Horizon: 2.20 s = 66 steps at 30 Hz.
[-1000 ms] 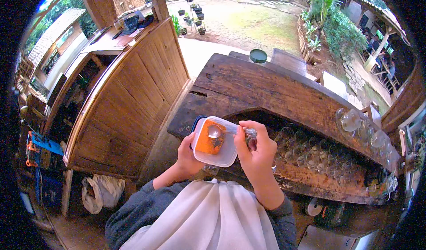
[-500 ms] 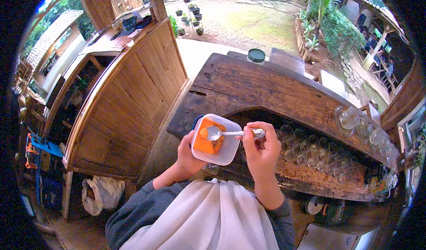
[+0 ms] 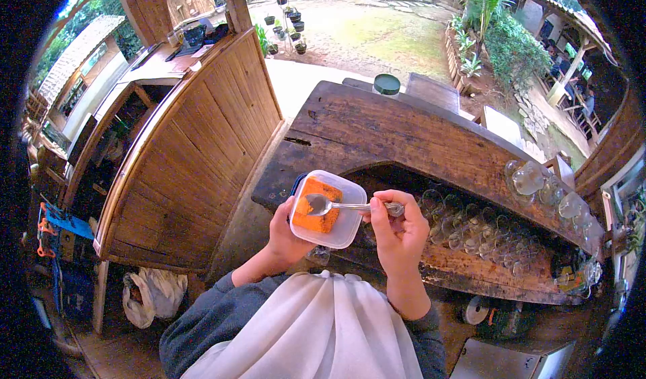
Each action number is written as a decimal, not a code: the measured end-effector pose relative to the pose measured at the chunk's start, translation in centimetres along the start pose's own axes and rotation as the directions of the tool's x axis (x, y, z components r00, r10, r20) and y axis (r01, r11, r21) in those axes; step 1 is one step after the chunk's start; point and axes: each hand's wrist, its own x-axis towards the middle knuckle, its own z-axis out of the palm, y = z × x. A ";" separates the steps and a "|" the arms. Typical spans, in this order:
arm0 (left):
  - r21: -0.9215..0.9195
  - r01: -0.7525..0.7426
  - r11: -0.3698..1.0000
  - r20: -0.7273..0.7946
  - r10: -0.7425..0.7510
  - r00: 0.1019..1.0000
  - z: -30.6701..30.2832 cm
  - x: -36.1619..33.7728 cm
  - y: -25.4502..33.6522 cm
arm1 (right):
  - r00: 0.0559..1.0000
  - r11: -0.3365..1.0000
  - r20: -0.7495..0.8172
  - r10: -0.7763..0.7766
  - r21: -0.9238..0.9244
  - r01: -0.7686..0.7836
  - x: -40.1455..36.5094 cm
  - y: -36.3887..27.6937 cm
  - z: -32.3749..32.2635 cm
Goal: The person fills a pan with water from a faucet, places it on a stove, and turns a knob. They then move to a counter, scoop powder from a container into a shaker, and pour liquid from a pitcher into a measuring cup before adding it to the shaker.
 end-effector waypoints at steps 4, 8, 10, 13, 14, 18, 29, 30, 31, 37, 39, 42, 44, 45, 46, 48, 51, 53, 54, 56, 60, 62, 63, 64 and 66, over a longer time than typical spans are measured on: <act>-0.004 0.005 1.000 -0.005 -0.005 1.000 -0.2 0.1 0.0 | 1.000 1.000 0.007 -0.014 -0.004 0.014 0.0 0.1 0.0; -0.010 0.000 1.000 -0.013 0.000 1.000 -0.2 0.1 0.0 | 1.000 1.000 -0.008 -0.007 -0.020 0.007 0.0 0.2 0.0; -0.015 -0.002 1.000 -0.002 0.002 1.000 -0.2 0.2 0.0 | 1.000 1.000 -0.002 -0.018 -0.018 0.018 0.0 0.1 0.0; -0.025 0.005 1.000 0.004 -0.005 1.000 -0.1 0.1 0.1 | 1.000 0.999 0.004 -0.024 -0.024 0.024 0.1 -0.1 0.1; -0.025 0.004 1.000 0.005 -0.004 1.000 -0.1 0.1 0.1 | 1.000 0.999 0.004 -0.018 -0.032 0.019 0.2 -0.2 0.2; 0.003 -0.002 1.000 -0.005 0.002 1.000 0.3 -0.1 0.2 | 0.998 0.999 0.050 -0.035 -0.011 0.035 0.1 0.1 -0.2; -0.041 0.018 0.999 0.017 -0.017 1.000 0.0 -0.1 0.3 | 0.999 1.000 0.054 -0.001 -0.022 0.002 -0.1 0.0 -0.3; -0.036 0.018 0.999 0.005 -0.018 1.000 0.0 -0.1 0.3 | 0.999 1.000 0.053 -0.001 -0.022 0.002 0.0 0.0 -0.1; -0.032 0.019 0.999 -0.008 -0.019 1.000 0.0 -0.1 0.3 | 1.000 1.000 0.016 0.000 -0.015 0.000 0.0 -0.1 0.2; -0.002 0.011 1.000 0.009 -0.011 1.000 -0.3 0.0 0.2 | 1.000 1.000 -0.013 0.008 0.006 -0.008 -0.3 0.1 0.1; -0.001 0.014 1.000 -0.005 -0.014 1.000 -0.2 -0.1 0.4 | 1.000 1.000 0.006 0.009 0.011 -0.009 -0.3 0.1 0.1; -0.016 0.020 1.000 -0.008 -0.020 1.000 -0.5 -0.1 0.3 | 1.000 1.000 -0.002 0.005 0.014 -0.005 -0.4 0.1 0.3; -0.032 0.017 0.999 0.007 -0.017 1.000 -0.6 -0.1 0.3 | 1.000 0.999 0.005 0.024 0.028 -0.024 -0.6 0.2 0.2; -0.029 0.017 0.999 -0.001 -0.017 1.000 -0.7 -0.1 0.3 | 1.000 0.999 0.006 0.024 0.028 -0.024 -0.5 0.3 0.2; -0.025 0.019 1.000 -0.010 -0.019 1.000 -0.7 -0.1 0.3 | 1.000 0.999 0.012 0.028 0.028 -0.028 -0.3 0.3 0.1; -0.024 0.019 1.000 -0.024 -0.020 1.000 -0.5 -0.2 0.4 | 0.999 0.999 0.016 0.031 0.028 -0.031 -0.3 0.4 0.1; -0.024 0.018 1.000 -0.049 -0.019 0.999 -0.3 -0.2 0.5 | 0.998 0.998 -0.003 0.057 0.026 -0.057 -0.3 0.3 0.2; -0.026 0.017 1.000 -0.062 -0.019 0.998 -0.4 -0.1 0.5 | 0.993 0.990 0.005 0.119 0.074 -0.119 -0.3 0.1 0.0; -0.083 0.019 0.996 -0.022 -0.021 1.000 -0.8 -0.1 0.5 | 0.993 0.990 0.004 0.119 0.074 -0.119 -0.2 0.1 -0.2; -0.141 0.025 0.990 0.019 -0.022 1.000 -0.8 -0.1 0.6 | 0.993 0.987 -0.028 0.117 0.111 -0.113 -0.1 0.1 -0.7; 0.266 -0.340 0.902 0.176 0.301 0.937 -1.9 0.5 0.8 | 0.986 0.988 -0.121 0.112 0.120 -0.097 -0.2 0.2 -2.3; 0.404 -0.417 0.814 0.228 0.352 0.908 -3.0 0.9 1.5 | 0.964 0.988 -0.230 0.137 0.097 -0.118 -0.3 0.5 -3.6; 0.358 -0.427 0.830 0.195 0.381 0.904 -3.1 1.0 2.0 | 0.964 0.992 -0.243 0.106 0.095 -0.085 -0.5 0.8 -4.4; 0.311 -0.436 0.844 0.157 0.407 0.900 -3.1 1.0 2.4 | 0.961 0.993 -0.256 0.106 0.086 -0.087 -0.7 1.2 -5.3; 0.219 -0.382 0.898 0.110 0.367 0.924 -3.3 0.7 2.8 | 0.908 0.996 -0.414 0.071 0.072 -0.045 -1.2 1.8 -6.6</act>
